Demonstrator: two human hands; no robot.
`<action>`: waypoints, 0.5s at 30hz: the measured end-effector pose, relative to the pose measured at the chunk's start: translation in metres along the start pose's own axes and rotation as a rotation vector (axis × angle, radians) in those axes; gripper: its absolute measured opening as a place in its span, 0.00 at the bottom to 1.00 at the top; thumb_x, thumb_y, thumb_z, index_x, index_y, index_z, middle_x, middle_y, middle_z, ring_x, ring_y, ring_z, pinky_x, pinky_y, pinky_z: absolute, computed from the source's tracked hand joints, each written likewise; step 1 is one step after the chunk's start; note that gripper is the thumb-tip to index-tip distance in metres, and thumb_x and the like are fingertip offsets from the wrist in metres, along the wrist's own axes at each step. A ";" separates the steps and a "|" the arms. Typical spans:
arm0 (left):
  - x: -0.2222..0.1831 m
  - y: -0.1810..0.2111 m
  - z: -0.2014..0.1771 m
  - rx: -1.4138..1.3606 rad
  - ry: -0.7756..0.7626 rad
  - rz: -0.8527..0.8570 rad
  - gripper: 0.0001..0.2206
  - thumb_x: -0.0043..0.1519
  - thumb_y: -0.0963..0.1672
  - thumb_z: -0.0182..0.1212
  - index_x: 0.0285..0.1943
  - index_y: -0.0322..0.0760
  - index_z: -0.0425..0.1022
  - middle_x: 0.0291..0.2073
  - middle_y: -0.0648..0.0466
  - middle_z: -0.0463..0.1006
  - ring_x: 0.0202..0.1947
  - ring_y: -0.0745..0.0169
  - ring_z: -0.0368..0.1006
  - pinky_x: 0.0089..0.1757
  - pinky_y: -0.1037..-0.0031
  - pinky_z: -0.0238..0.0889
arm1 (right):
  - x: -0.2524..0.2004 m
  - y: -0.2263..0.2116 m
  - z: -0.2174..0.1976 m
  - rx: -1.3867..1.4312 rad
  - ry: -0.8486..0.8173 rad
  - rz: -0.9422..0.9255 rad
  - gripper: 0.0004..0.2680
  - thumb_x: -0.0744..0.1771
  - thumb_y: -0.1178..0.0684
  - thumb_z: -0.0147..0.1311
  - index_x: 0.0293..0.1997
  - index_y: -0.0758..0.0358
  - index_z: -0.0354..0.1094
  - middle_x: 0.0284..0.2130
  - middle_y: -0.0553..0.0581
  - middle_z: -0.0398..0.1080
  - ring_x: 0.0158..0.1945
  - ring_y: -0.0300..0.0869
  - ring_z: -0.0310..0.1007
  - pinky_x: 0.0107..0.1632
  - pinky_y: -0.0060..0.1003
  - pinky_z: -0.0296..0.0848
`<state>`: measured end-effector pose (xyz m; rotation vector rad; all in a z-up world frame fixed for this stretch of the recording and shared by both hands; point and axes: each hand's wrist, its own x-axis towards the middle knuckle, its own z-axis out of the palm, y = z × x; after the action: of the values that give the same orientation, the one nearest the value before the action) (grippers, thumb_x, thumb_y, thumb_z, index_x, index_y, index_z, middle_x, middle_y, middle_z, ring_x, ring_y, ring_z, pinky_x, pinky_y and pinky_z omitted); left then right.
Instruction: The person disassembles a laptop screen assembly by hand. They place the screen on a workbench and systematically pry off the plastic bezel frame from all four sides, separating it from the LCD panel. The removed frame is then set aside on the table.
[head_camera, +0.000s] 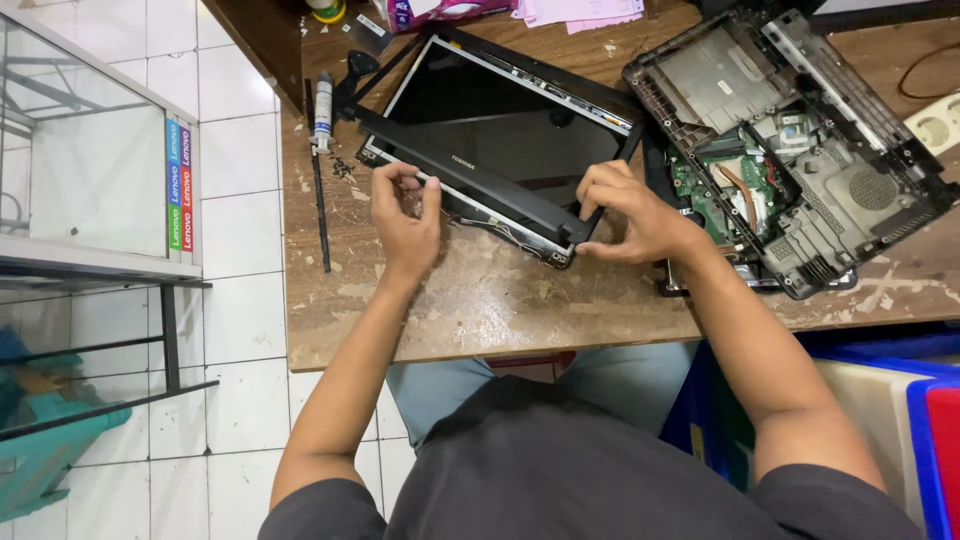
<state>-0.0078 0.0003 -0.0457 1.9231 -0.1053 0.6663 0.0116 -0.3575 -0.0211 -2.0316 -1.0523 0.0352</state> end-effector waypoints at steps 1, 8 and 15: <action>0.003 -0.015 0.001 0.000 0.006 0.002 0.10 0.70 0.44 0.67 0.54 0.41 0.70 0.37 0.54 0.67 0.39 0.60 0.71 0.44 0.73 0.72 | 0.003 -0.002 -0.002 -0.003 -0.002 -0.005 0.13 0.63 0.43 0.75 0.39 0.52 0.70 0.41 0.48 0.72 0.49 0.47 0.72 0.64 0.47 0.62; 0.060 -0.047 -0.012 -0.239 0.102 -0.138 0.29 0.75 0.45 0.61 0.81 0.42 0.49 0.66 0.37 0.65 0.61 0.49 0.75 0.60 0.61 0.75 | 0.024 -0.028 -0.028 0.301 0.161 -0.149 0.13 0.65 0.44 0.68 0.37 0.58 0.66 0.39 0.54 0.65 0.42 0.45 0.63 0.54 0.41 0.63; 0.118 -0.030 -0.032 -0.090 0.100 0.083 0.30 0.84 0.60 0.46 0.91 0.62 0.40 0.90 0.54 0.44 0.89 0.40 0.52 0.80 0.47 0.61 | 0.036 -0.039 -0.064 0.626 0.373 -0.211 0.13 0.65 0.36 0.55 0.37 0.50 0.59 0.39 0.46 0.59 0.41 0.37 0.54 0.52 0.36 0.56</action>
<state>0.0890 0.0674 -0.0026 1.8038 -0.1502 0.7982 0.0328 -0.3627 0.0589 -1.2960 -0.8708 -0.1085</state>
